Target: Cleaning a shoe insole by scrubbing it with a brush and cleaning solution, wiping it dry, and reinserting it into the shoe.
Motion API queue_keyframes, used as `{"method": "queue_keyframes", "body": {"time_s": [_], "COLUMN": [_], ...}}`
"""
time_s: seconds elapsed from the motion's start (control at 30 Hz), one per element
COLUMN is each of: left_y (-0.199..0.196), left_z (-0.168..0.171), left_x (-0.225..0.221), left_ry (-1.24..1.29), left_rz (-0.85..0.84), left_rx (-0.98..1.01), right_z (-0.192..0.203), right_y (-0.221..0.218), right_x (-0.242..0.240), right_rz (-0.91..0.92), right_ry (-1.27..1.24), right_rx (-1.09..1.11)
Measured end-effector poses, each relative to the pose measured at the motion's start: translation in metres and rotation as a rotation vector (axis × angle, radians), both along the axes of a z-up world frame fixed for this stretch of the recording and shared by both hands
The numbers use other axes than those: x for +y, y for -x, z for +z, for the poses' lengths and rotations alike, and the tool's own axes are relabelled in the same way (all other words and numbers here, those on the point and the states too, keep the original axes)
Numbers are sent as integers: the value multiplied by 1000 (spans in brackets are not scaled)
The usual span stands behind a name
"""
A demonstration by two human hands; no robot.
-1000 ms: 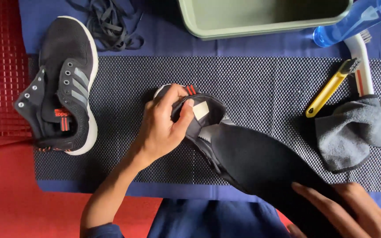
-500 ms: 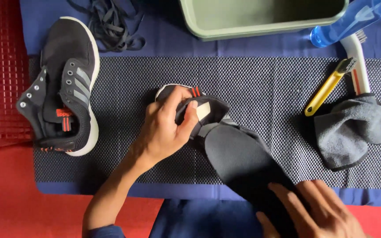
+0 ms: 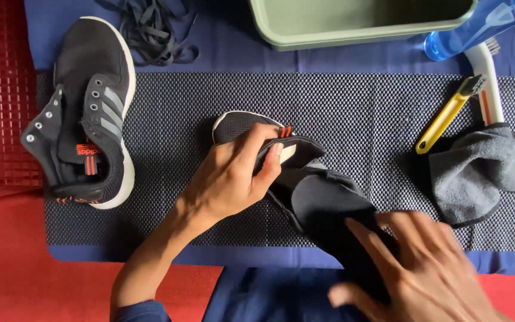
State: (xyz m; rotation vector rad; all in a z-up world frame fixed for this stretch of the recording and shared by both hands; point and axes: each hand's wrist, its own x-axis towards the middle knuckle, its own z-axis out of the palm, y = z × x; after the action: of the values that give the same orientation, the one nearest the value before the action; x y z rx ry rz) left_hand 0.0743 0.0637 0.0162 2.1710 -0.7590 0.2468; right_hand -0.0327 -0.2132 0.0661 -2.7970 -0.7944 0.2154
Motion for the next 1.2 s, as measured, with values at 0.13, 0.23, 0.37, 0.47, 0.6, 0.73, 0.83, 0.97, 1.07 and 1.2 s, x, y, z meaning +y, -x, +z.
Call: {"method": "queue_keyframes", "body": {"time_s": [0.13, 0.23, 0.37, 0.47, 0.6, 0.73, 0.83, 0.97, 1.07, 1.2], "left_y": [1, 2, 3, 6, 5, 5, 5, 7, 7, 6], "left_z": [2, 1, -2, -7, -4, -3, -2, -2, 5, 4], "left_x": [3, 3, 0, 2, 5, 3, 2, 1, -1, 2], "left_ry": [13, 15, 11, 17, 16, 35, 47, 49, 81, 105], "left_rz": [-22, -25, 1, -7, -17, -24, -41, -79, 0, 2], "left_rx": [48, 51, -2, 30, 34, 43, 60, 49, 139, 158], "right_z": [28, 22, -40, -68, -74, -72, -56, -62, -62, -69], "right_y": [12, -21, -50, -56, -65, -70, -80, -78, -91, -98], "right_x": [-1, -3, 9, 32, 51, 78, 92, 98, 98, 97], "right_rz": [-199, 18, 591, 482, 476, 476, 545, 658, 619, 627], "right_ry": [13, -187, -30, -30, 49, 213, 351, 429, 342, 344], "right_rx": [-302, -123, 136, 307, 341, -203, -441, -329, -99, -49]}}
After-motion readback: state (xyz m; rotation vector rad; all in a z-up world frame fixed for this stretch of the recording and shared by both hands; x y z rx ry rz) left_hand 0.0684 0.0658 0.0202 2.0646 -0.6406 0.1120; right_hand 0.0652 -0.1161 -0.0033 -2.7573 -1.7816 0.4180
